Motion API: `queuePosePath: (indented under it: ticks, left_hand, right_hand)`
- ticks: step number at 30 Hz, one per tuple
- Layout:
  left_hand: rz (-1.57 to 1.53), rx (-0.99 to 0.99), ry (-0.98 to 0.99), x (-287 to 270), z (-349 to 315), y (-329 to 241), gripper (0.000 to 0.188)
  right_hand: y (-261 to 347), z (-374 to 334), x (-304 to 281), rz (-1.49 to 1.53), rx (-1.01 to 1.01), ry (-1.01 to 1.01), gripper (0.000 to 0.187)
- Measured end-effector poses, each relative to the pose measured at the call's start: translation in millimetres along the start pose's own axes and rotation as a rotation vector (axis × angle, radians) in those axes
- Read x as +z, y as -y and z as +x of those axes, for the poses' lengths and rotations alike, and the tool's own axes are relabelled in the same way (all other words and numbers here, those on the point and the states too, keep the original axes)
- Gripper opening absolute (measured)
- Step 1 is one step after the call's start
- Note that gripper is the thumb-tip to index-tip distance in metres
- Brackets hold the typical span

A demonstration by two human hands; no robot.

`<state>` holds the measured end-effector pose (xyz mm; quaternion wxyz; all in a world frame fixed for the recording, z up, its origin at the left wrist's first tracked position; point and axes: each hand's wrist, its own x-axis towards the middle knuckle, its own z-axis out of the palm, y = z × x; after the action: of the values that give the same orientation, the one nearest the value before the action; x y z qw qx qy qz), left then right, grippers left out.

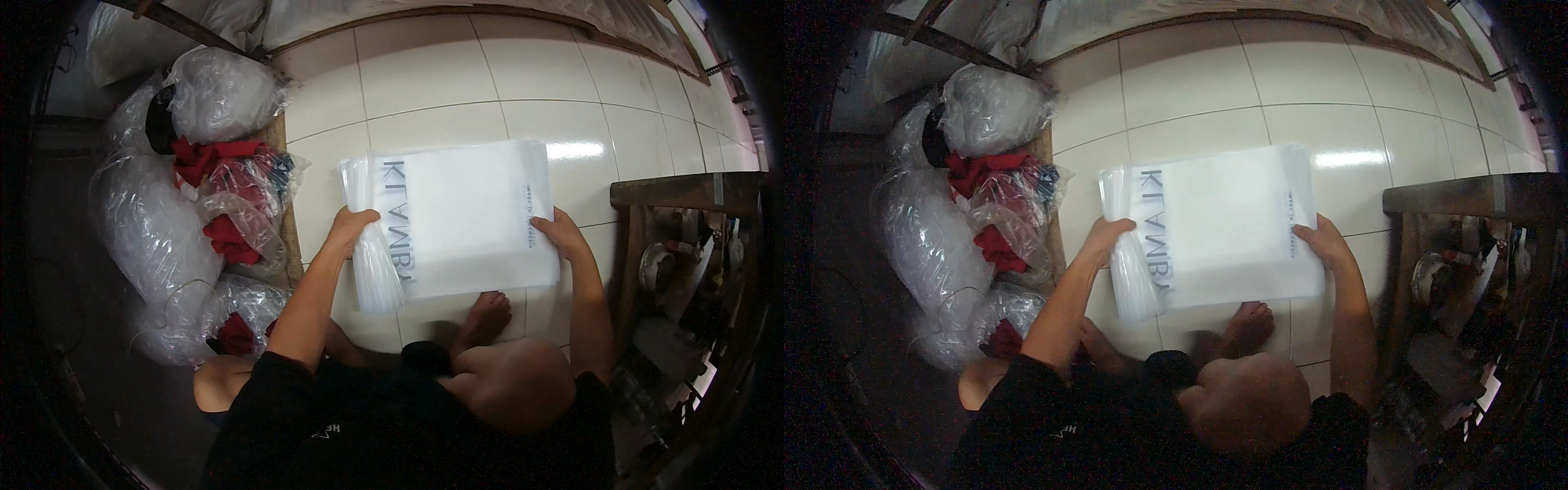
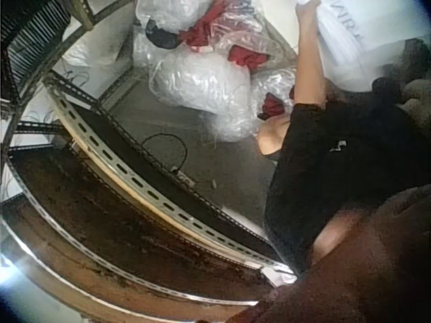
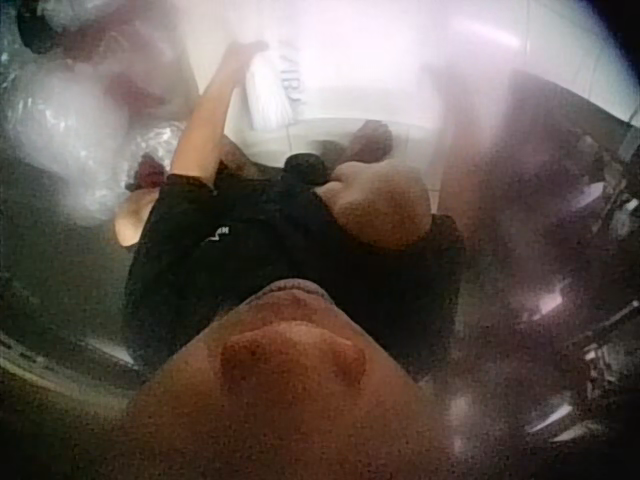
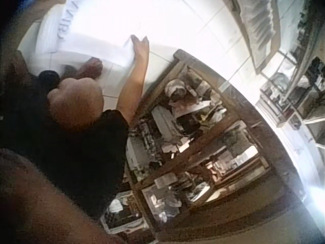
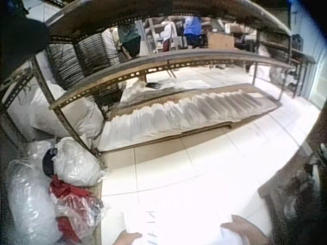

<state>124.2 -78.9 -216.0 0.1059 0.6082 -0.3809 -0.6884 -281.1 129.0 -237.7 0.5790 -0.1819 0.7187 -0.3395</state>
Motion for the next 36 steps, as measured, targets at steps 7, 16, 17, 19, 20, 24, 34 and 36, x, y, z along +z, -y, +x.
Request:
queuePosePath:
  ticks: [7,16,17,19,20,24,34,36]
  left_hand:
    - [0.510,0.104,-0.375,11.4,-4.1,2.2,0.083]
    - [0.599,0.056,-0.382,4.7,-0.3,6.7,0.089]
    - [0.611,0.046,-0.401,2.3,2.3,8.9,0.089]
    - [0.615,0.012,-0.411,5.9,6.2,4.4,0.087]
    - [0.606,-0.015,-0.409,7.1,8.3,1.7,0.086]
    - [0.652,0.060,-0.450,-3.8,16.0,12.6,0.072]
    - [0.422,-0.018,-0.127,-39.0,26.6,8.3,0.056]
    - [0.501,0.033,-0.142,-46.9,34.1,16.7,0.057]
  right_hand:
    - [1.2,-4.4,11.0,-0.084,-0.065,-0.024,0.046]
    - [8.7,-17.4,18.4,0.089,0.015,-0.021,0.047]
    - [4.4,-14.4,18.2,0.090,-0.015,0.006,0.047]
    - [-4.5,-7.9,12.6,0.089,-0.076,0.046,0.046]
    - [-9.0,-5.3,9.9,0.063,-0.078,0.032,0.046]
    - [-16.3,0.8,17.4,-0.048,-0.096,-0.020,0.044]
    - [-26.2,0.6,30.2,-0.157,-0.228,-0.056,0.041]
    - [-11.4,-8.0,32.1,-0.005,-0.138,-0.017,0.041]
